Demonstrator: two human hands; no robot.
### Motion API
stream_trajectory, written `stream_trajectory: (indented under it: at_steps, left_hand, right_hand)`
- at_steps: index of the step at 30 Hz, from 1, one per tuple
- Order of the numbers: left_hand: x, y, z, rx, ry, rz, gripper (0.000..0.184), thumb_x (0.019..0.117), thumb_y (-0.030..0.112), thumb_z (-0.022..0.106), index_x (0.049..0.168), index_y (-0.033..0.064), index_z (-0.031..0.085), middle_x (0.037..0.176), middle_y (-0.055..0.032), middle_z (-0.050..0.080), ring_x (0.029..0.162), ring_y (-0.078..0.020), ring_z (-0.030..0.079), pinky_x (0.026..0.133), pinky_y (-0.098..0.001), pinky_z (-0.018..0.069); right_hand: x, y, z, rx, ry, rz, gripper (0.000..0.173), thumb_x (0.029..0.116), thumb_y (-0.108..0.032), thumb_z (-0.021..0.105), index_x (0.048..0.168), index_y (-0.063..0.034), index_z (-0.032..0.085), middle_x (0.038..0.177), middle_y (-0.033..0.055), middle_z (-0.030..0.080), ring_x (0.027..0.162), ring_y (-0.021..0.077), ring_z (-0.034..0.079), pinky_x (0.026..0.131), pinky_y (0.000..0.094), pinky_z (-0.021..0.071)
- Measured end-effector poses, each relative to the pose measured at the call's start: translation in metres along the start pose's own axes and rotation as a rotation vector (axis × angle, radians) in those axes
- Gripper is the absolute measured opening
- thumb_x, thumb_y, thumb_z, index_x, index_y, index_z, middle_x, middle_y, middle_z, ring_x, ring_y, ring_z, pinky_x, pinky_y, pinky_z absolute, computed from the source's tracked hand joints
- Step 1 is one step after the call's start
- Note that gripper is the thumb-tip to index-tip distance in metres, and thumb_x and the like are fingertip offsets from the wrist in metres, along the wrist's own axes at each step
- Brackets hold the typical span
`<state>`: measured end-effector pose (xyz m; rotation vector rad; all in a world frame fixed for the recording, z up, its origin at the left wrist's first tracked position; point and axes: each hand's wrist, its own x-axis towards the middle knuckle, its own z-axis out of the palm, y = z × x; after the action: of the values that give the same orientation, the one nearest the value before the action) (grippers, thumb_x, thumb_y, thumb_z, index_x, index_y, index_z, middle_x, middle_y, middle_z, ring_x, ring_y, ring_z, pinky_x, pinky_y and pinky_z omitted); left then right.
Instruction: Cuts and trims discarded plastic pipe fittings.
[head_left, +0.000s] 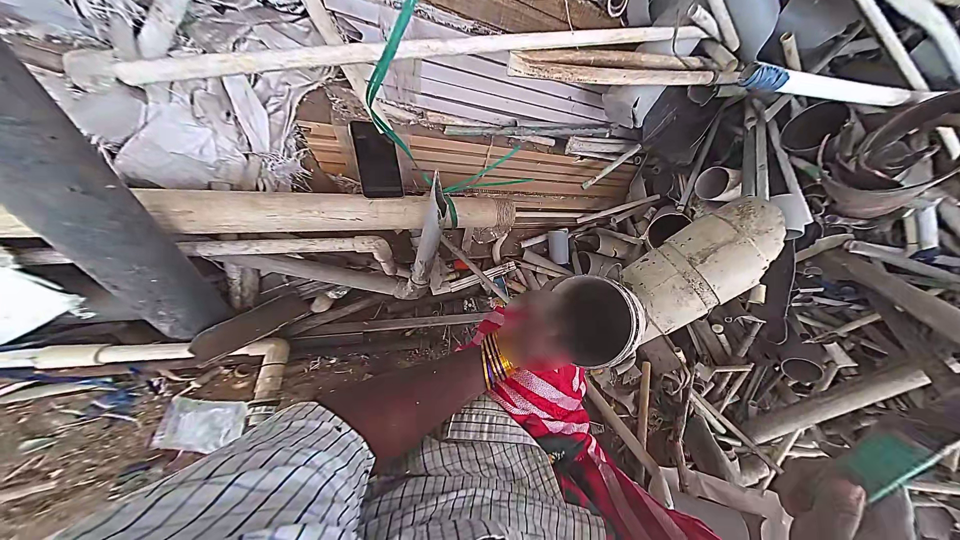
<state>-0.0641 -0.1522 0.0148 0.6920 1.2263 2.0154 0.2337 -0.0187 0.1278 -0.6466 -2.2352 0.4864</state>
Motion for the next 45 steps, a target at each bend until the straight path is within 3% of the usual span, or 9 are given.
stream_trajectory:
  at_steps: [6,12,16,22,27,32,37,42,45]
  left_hand:
    - [0.002,-0.001,-0.001,0.025,-0.020,0.007,0.072,0.0813,-0.007,0.048,0.151,-0.0081,0.030,0.134,-0.0169,0.058,0.115,-0.0052,0.061,0.099,-0.0239,0.0513]
    - [0.001,-0.003,-0.001,0.029,-0.047,0.038,0.071,0.0801,-0.007,0.048,0.149,-0.0069,0.034,0.131,-0.0146,0.060,0.112,-0.0033,0.063,0.097,-0.0231,0.0526]
    - [0.002,-0.003,-0.001,0.055,-0.061,0.060,0.069,0.0807,-0.007,0.047,0.149,-0.0045,0.038,0.133,-0.0160,0.059,0.115,-0.0059,0.062,0.099,-0.0254,0.0519]
    - [0.001,-0.004,0.000,0.019,-0.037,0.031,0.069,0.0809,-0.005,0.047,0.149,-0.0022,0.037,0.128,-0.0119,0.061,0.109,-0.0034,0.064,0.095,-0.0241,0.0536]
    - [0.003,-0.003,-0.001,-0.001,-0.033,0.007,0.069,0.0819,-0.006,0.048,0.150,-0.0042,0.035,0.128,-0.0141,0.061,0.109,-0.0061,0.064,0.095,-0.0259,0.0536]
    - [0.000,-0.003,-0.001,-0.011,-0.018,0.029,0.068,0.0813,-0.006,0.047,0.148,-0.0028,0.037,0.122,-0.0091,0.062,0.104,-0.0018,0.064,0.092,-0.0226,0.0540]
    - [0.002,-0.004,-0.003,0.005,-0.038,0.020,0.070,0.0807,-0.005,0.048,0.150,-0.0020,0.036,0.129,-0.0137,0.061,0.110,-0.0069,0.064,0.095,-0.0273,0.0539]
    - [0.000,-0.002,-0.002,-0.011,-0.019,0.024,0.068,0.0811,-0.007,0.048,0.148,-0.0023,0.037,0.123,-0.0096,0.062,0.105,-0.0022,0.064,0.093,-0.0231,0.0539]
    - [0.001,-0.002,-0.001,0.004,-0.025,0.025,0.070,0.0810,-0.007,0.048,0.149,-0.0026,0.036,0.124,-0.0116,0.062,0.106,-0.0040,0.064,0.093,-0.0247,0.0539]
  right_hand:
    - [-0.009,0.000,0.017,-0.435,-0.452,0.126,0.052,0.0990,-0.034,0.050,0.105,0.0154,0.065,0.069,0.0227,0.063,0.057,0.0337,0.063,0.055,0.0519,0.0504]
    - [0.001,-0.014,0.007,-0.075,0.053,0.024,0.057,0.1069,-0.056,0.038,0.113,0.0000,0.044,0.076,-0.0108,0.059,0.063,-0.0106,0.055,0.058,0.0134,0.0502]
    - [-0.013,-0.007,0.012,-0.463,-0.541,0.205,0.050,0.1004,-0.031,0.053,0.114,0.0165,0.061,0.074,0.0262,0.065,0.064,0.0420,0.066,0.059,0.0604,0.0513]
    - [-0.007,-0.014,-0.003,-0.081,-0.029,-0.045,0.048,0.1063,-0.057,0.036,0.116,-0.0130,0.054,0.082,-0.0154,0.067,0.071,-0.0145,0.059,0.063,0.0116,0.0511]
    - [-0.018,-0.012,0.007,-0.460,-0.562,0.207,0.049,0.1008,-0.029,0.051,0.113,0.0173,0.062,0.073,0.0269,0.065,0.063,0.0418,0.066,0.059,0.0596,0.0509]
    - [-0.012,0.004,-0.007,-0.160,-0.037,0.069,0.069,0.1060,-0.060,0.035,0.114,0.0073,0.048,0.070,-0.0098,0.050,0.057,-0.0105,0.047,0.056,0.0129,0.0466]
    - [-0.023,0.004,-0.001,-0.464,-0.553,0.180,0.047,0.0996,-0.029,0.054,0.109,0.0168,0.063,0.074,0.0269,0.065,0.064,0.0405,0.065,0.060,0.0580,0.0504]
    - [-0.020,0.008,-0.010,-0.230,-0.111,0.023,0.077,0.1036,-0.065,0.031,0.115,0.0080,0.051,0.069,-0.0006,0.053,0.057,-0.0039,0.050,0.057,0.0190,0.0485]
    - [-0.025,0.001,0.001,-0.406,-0.334,0.028,0.061,0.1049,-0.039,0.045,0.113,0.0197,0.057,0.069,0.0174,0.062,0.056,0.0218,0.061,0.055,0.0408,0.0527]
